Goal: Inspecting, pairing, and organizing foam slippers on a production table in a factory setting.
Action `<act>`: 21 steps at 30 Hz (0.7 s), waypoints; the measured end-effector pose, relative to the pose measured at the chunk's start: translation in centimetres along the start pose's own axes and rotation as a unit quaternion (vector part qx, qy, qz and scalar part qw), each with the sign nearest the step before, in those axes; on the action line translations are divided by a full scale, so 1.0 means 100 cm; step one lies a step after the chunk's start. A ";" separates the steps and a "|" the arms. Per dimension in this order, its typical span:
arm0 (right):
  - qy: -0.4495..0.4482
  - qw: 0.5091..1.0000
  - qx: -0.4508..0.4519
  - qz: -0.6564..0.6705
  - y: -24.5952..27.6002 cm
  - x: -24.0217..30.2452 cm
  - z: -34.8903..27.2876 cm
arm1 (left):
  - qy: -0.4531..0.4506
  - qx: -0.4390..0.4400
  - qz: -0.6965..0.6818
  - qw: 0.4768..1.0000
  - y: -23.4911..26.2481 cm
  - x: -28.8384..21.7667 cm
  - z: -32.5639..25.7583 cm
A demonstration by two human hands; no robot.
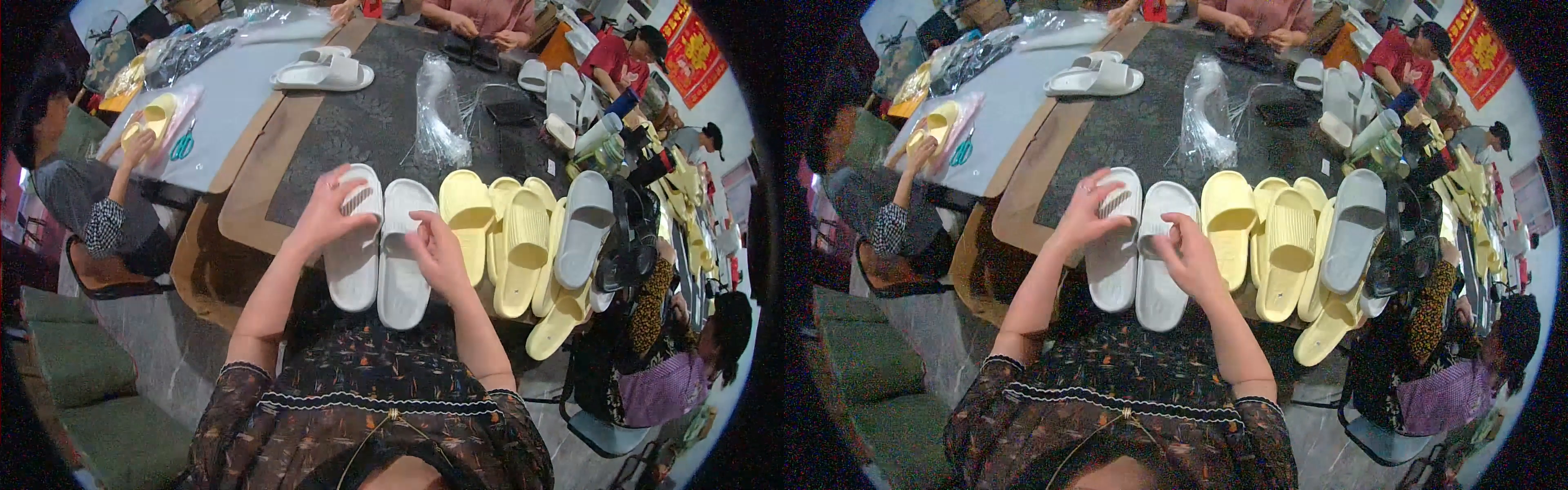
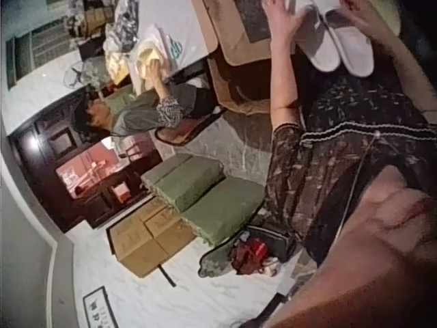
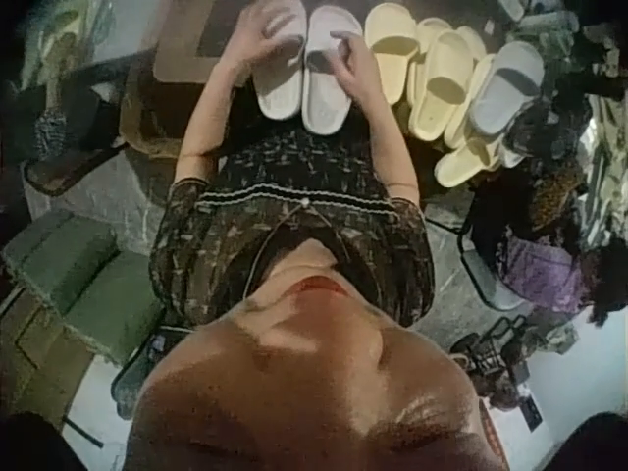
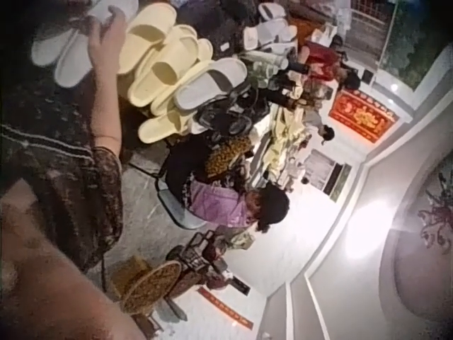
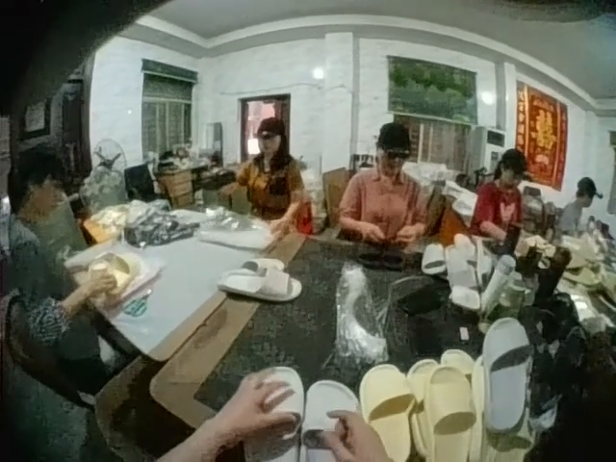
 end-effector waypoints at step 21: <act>-0.244 0.912 0.310 0.111 -0.064 -0.001 -0.070 | 0.083 -0.090 -0.015 0.992 0.024 -0.019 -0.042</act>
Point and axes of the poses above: each hand's wrist, its own z-axis towards the middle knuckle, its own y-axis out of the back of the hand, x = y × z, the point moved 6 cm from there along z, towards the middle knuckle, and after that the axes turned 5 degrees about -z, right-handed, at the moved point
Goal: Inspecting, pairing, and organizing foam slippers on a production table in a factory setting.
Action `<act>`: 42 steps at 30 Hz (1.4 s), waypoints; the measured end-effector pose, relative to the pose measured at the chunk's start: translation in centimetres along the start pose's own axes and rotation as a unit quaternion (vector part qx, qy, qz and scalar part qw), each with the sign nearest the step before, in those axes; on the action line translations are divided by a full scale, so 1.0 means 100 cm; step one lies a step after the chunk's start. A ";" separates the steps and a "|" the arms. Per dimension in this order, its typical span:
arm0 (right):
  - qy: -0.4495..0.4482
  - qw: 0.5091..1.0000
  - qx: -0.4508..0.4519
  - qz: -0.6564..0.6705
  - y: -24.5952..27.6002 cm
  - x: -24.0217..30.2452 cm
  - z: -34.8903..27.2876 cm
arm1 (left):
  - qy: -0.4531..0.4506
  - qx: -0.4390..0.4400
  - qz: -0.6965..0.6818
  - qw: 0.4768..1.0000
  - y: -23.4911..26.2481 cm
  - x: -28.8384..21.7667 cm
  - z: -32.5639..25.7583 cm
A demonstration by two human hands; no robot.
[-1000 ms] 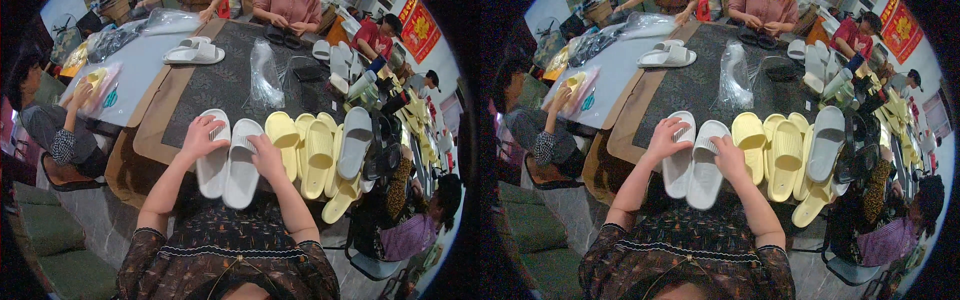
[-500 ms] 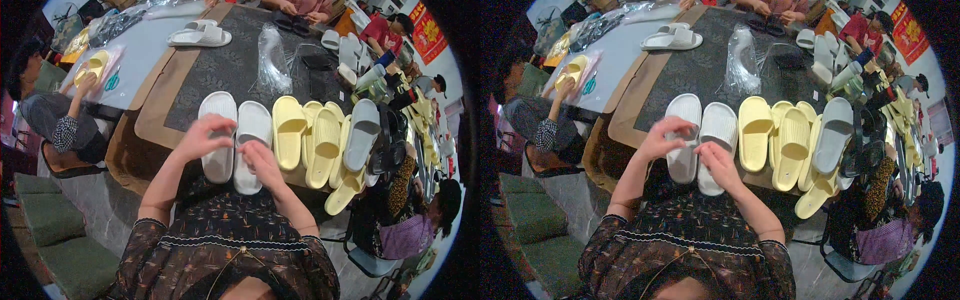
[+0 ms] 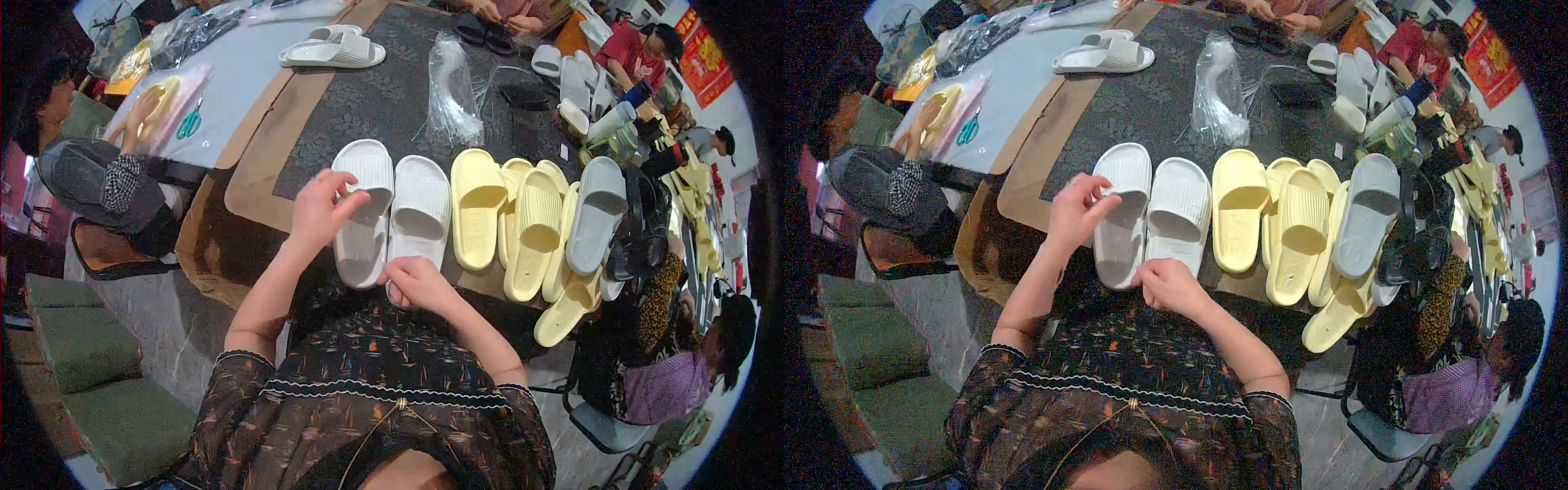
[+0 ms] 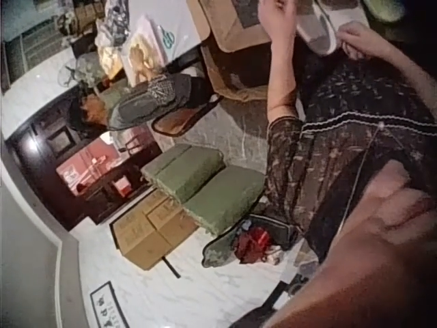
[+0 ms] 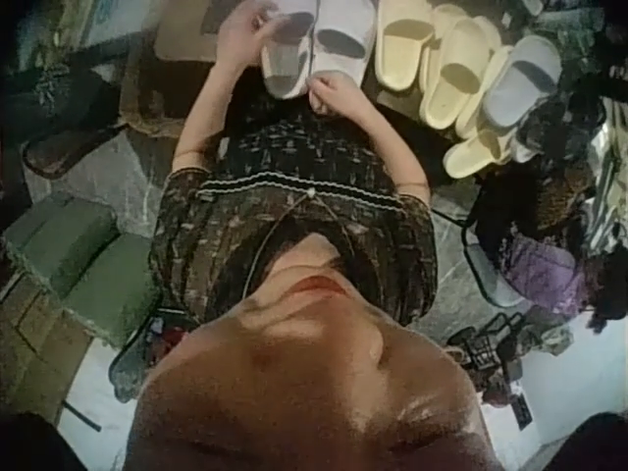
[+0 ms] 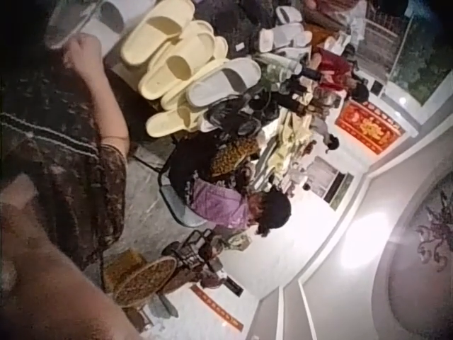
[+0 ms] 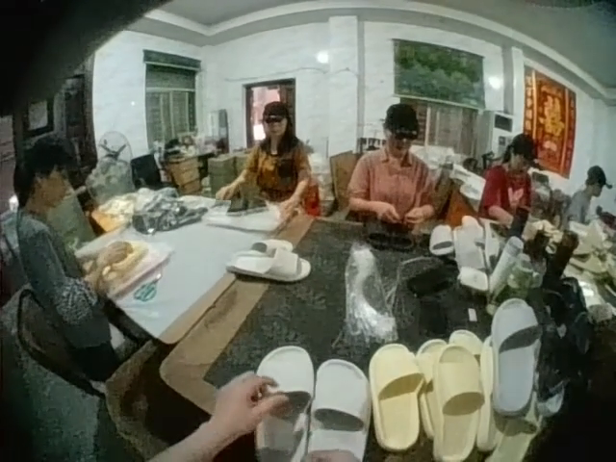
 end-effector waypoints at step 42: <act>0.153 0.875 -0.456 0.057 0.141 0.002 -0.100 | 0.137 -0.054 -0.318 0.937 -0.056 0.078 0.076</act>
Point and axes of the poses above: each hand's wrist, its own z-axis towards the middle knuckle, its own y-axis out of the back of the hand, x = y × z, the point moved 6 cm from there along z, towards the middle knuckle, and after that the axes turned 5 degrees about -z, right-handed, at the moved point
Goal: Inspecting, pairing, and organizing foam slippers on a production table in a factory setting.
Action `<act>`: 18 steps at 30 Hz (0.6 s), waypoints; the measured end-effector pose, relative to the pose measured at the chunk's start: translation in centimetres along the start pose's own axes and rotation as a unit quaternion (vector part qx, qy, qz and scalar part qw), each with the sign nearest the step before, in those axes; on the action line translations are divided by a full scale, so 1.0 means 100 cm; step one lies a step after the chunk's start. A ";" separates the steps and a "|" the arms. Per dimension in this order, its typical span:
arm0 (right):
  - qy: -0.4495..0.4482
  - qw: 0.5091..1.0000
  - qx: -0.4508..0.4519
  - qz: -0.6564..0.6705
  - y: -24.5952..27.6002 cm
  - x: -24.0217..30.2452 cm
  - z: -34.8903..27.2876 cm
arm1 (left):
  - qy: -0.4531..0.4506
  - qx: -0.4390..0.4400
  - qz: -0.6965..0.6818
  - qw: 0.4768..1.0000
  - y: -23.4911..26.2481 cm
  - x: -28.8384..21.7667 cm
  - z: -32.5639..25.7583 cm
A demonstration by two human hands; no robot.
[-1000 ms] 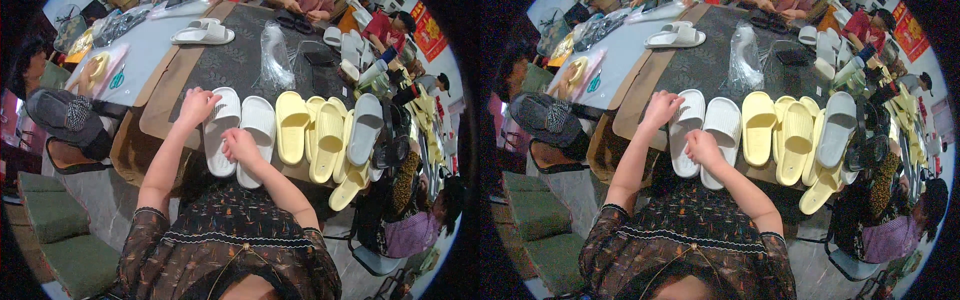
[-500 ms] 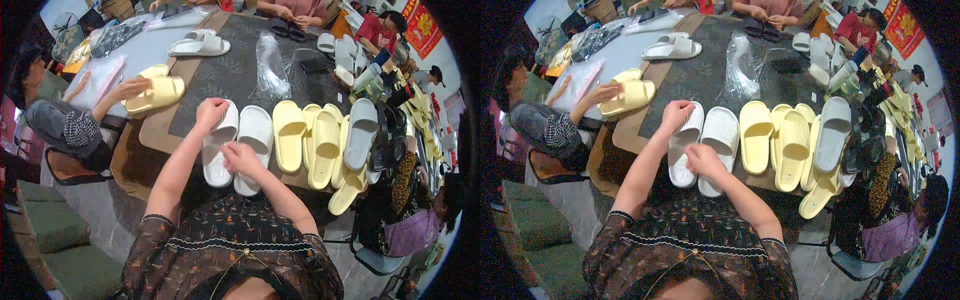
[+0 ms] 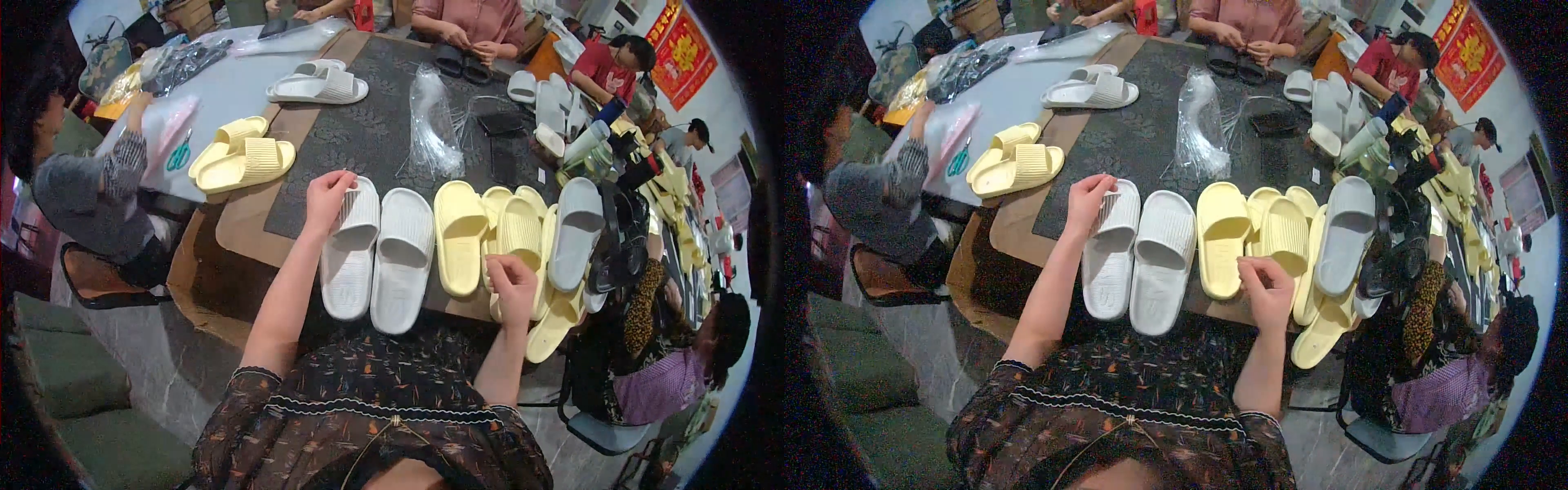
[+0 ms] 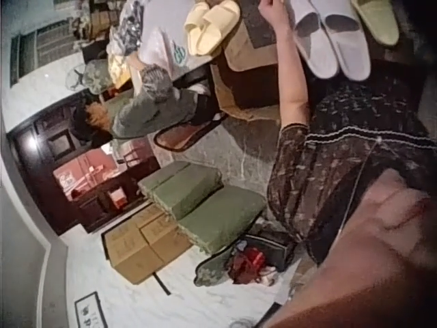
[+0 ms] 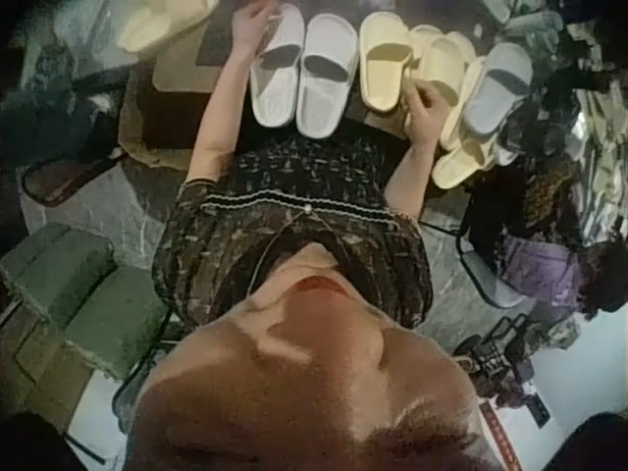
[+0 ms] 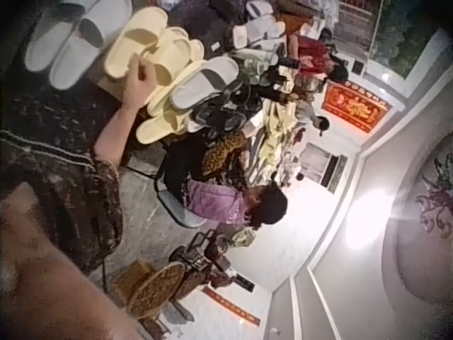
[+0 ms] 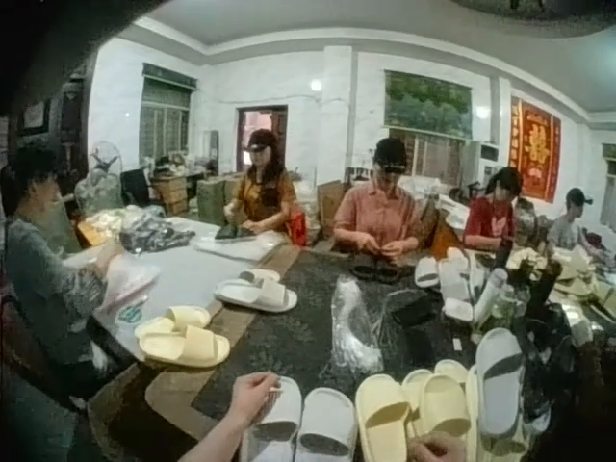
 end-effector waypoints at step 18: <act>-0.445 0.680 0.323 0.486 -0.156 -0.057 -0.038 | -0.247 0.124 0.206 0.939 -0.053 -0.059 -0.004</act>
Point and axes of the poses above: each hand's wrist, its own z-axis towards the middle knuckle, its own y-axis out of the back of the hand, x = y × z, the point moved 6 cm from there along z, towards the middle knuckle, and after that the axes turned 5 degrees about -z, right-handed, at the moved point
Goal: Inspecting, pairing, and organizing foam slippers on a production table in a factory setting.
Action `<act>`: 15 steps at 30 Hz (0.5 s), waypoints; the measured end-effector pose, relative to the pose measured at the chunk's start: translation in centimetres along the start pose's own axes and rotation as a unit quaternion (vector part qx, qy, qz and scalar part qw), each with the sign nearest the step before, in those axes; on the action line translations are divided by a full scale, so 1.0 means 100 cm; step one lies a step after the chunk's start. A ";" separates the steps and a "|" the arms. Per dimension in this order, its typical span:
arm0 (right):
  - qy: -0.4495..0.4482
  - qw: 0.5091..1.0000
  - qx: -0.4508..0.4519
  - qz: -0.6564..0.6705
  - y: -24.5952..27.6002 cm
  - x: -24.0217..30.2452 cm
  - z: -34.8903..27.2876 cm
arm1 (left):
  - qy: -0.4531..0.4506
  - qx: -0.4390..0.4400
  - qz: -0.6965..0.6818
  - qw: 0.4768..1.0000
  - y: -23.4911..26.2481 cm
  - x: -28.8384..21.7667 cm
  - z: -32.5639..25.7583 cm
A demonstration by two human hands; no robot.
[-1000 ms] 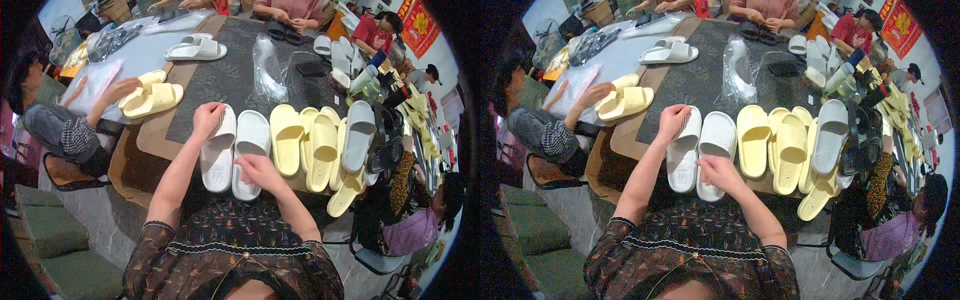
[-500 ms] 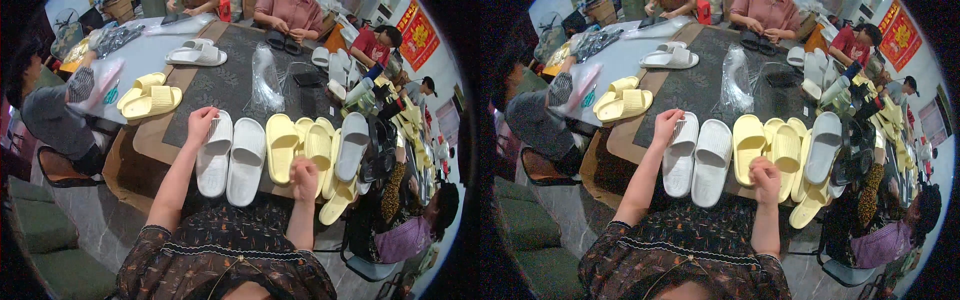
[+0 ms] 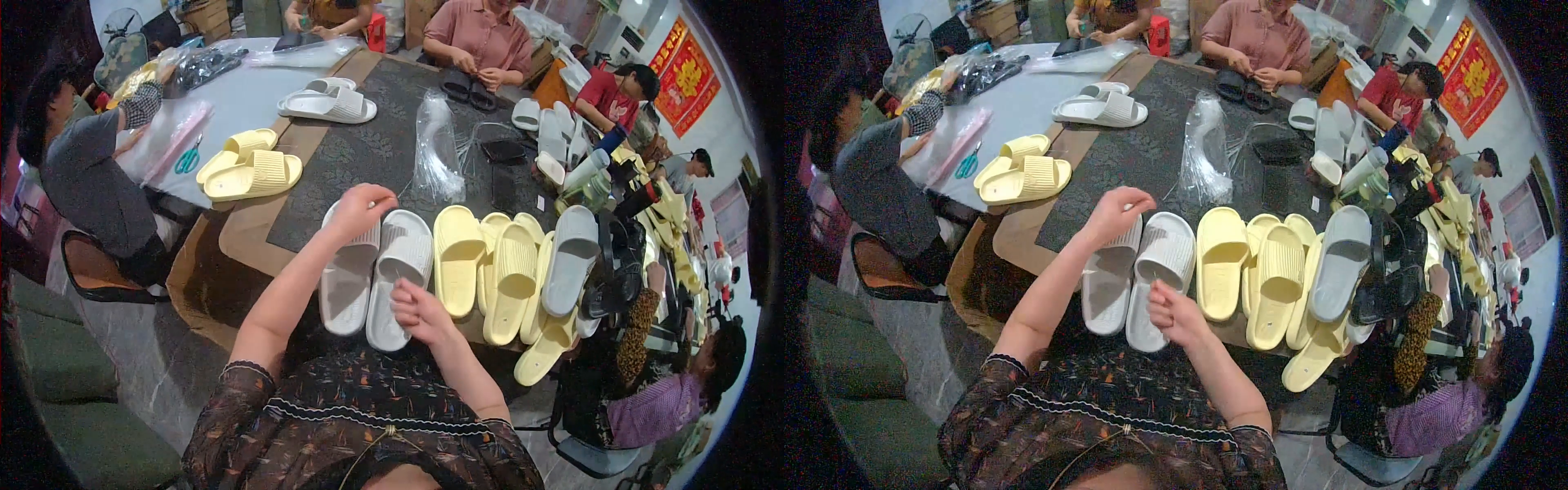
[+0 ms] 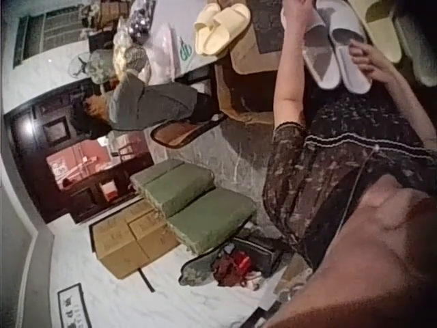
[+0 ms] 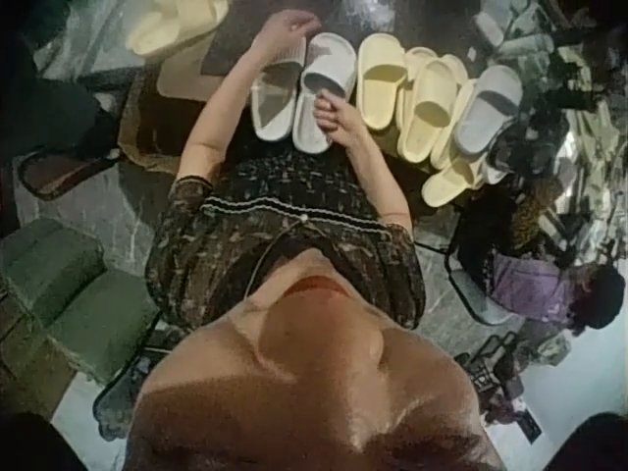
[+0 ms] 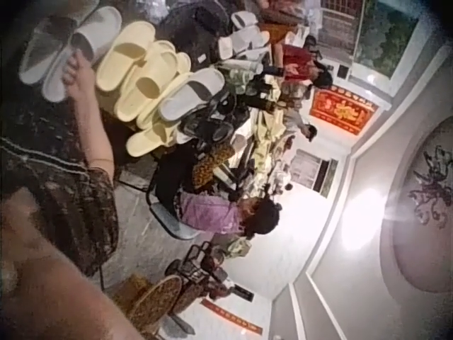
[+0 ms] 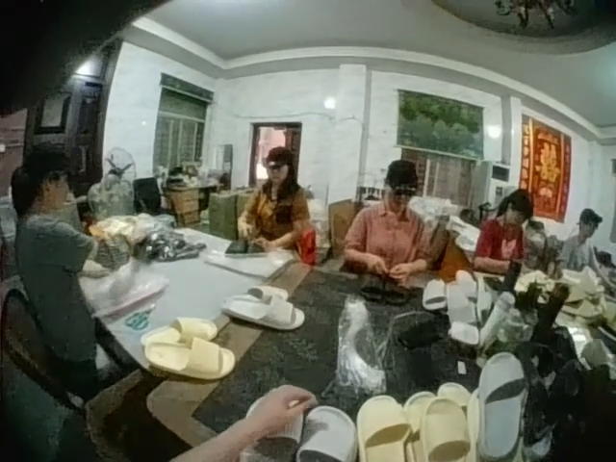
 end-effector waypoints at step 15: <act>0.115 0.972 -0.125 0.163 0.015 0.009 0.055 | 0.136 0.275 -0.026 0.951 -0.072 0.026 -0.015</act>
Point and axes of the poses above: each hand's wrist, its own z-axis towards the middle knuckle, its own y-axis out of the back of the hand, x = y × z, the point moved 6 cm from there along z, towards the middle knuckle, and after that the axes turned 5 degrees about -z, right-handed, at the moved point
